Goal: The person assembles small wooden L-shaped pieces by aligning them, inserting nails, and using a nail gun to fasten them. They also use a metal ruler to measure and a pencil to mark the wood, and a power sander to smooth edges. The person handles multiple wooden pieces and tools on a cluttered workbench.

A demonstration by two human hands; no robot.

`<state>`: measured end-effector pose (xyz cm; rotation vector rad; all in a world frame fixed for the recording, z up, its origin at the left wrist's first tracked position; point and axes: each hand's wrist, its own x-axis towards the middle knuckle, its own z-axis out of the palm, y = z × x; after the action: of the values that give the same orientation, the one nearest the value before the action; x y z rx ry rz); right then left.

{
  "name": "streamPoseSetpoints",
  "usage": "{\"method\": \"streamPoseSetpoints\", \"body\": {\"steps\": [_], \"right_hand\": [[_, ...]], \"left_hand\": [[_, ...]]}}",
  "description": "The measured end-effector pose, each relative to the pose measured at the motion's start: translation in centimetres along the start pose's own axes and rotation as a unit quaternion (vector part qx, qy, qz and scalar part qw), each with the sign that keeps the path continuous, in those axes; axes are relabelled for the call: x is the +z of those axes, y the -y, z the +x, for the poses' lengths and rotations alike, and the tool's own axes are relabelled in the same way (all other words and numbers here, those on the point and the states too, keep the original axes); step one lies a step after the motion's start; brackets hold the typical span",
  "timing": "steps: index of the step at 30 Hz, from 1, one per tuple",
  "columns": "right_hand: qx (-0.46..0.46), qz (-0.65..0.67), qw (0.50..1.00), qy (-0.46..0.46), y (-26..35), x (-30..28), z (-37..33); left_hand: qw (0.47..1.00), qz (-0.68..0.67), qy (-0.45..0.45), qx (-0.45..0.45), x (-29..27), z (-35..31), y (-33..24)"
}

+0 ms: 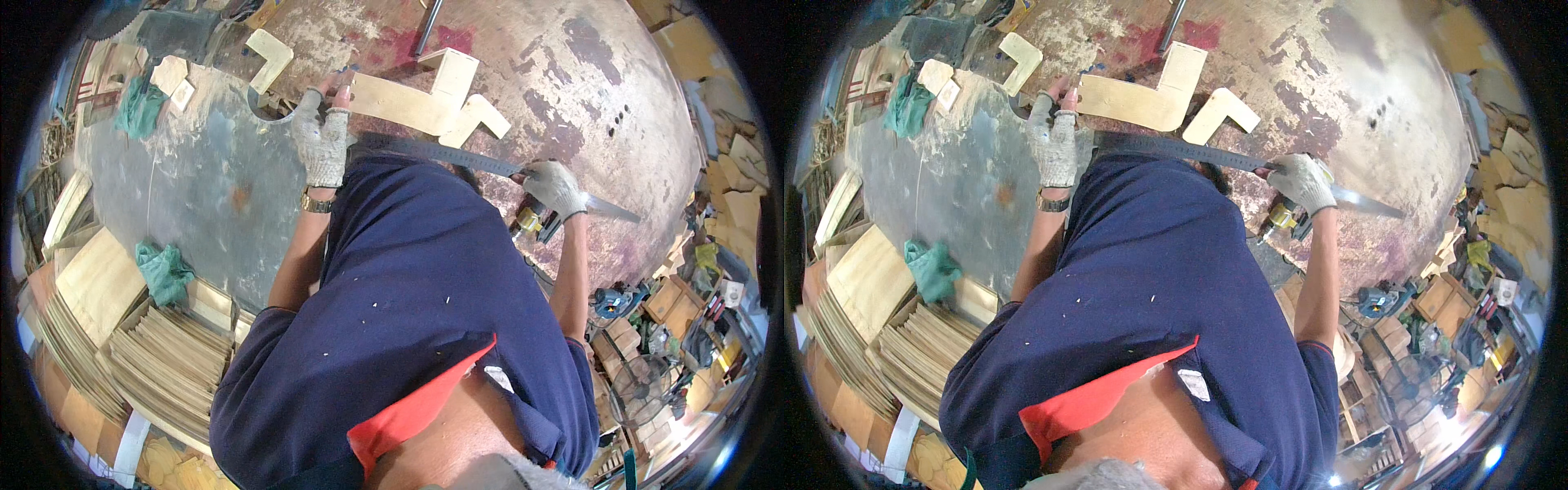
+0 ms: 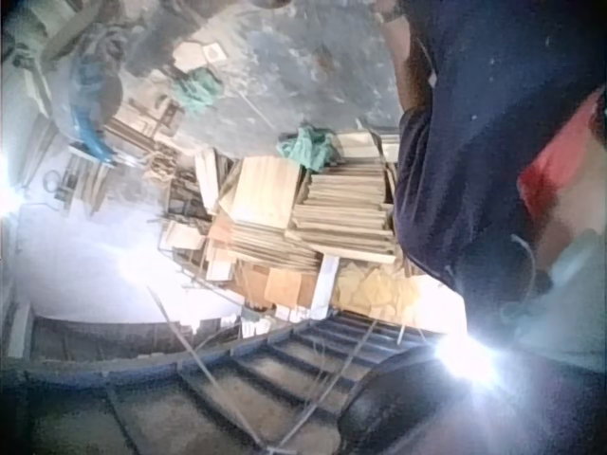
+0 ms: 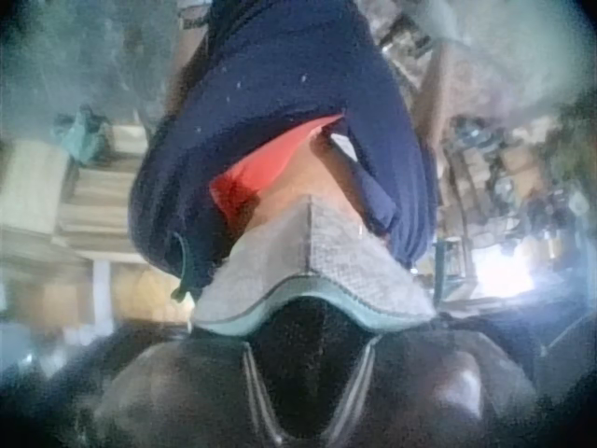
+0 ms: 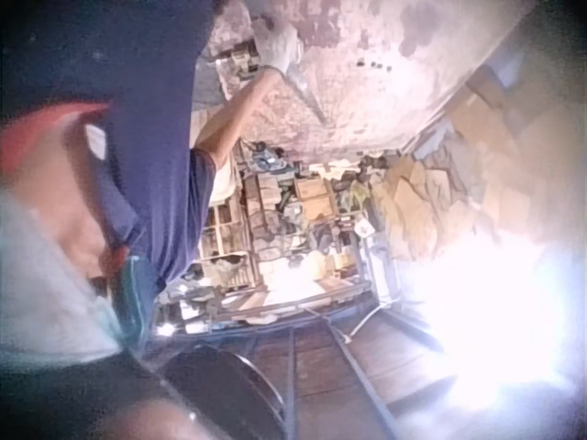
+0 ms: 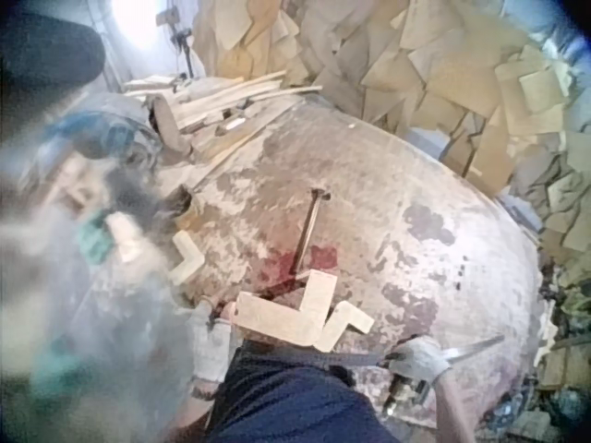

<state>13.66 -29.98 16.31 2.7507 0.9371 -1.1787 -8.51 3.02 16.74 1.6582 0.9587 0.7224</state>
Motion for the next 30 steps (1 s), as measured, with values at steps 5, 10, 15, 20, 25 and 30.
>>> {"method": "streamPoseSetpoints", "body": {"steps": [5, 10, 15, 20, 25, 30], "right_hand": [[-0.029, -0.062, 0.998, -0.016, -0.4, 1.2, 1.1], [-0.115, 0.011, 0.965, -0.237, 1.2, -5.2, -2.3], [-0.006, -0.068, 0.852, -0.519, -4.5, -14.9, -10.7], [0.194, -0.16, 0.887, -0.387, -13.1, -16.1, -14.8], [0.232, -0.17, 0.905, -0.312, -17.8, -15.3, -15.8], [0.187, -0.175, 0.891, -0.374, -15.7, -16.9, -16.2]], "left_hand": [[0.987, 0.08, 0.042, 0.134, 0.2, 1.4, 0.4], [0.996, -0.055, 0.062, 0.044, 0.4, 3.5, 0.5], [0.961, -0.225, 0.135, -0.087, 0.3, 4.2, 0.8], [0.953, -0.246, 0.137, -0.109, -0.4, 3.7, 1.1], [0.954, -0.25, 0.138, -0.095, -0.5, 3.1, 1.0], [0.978, -0.149, 0.143, -0.031, -0.7, 2.2, 0.7]]}}
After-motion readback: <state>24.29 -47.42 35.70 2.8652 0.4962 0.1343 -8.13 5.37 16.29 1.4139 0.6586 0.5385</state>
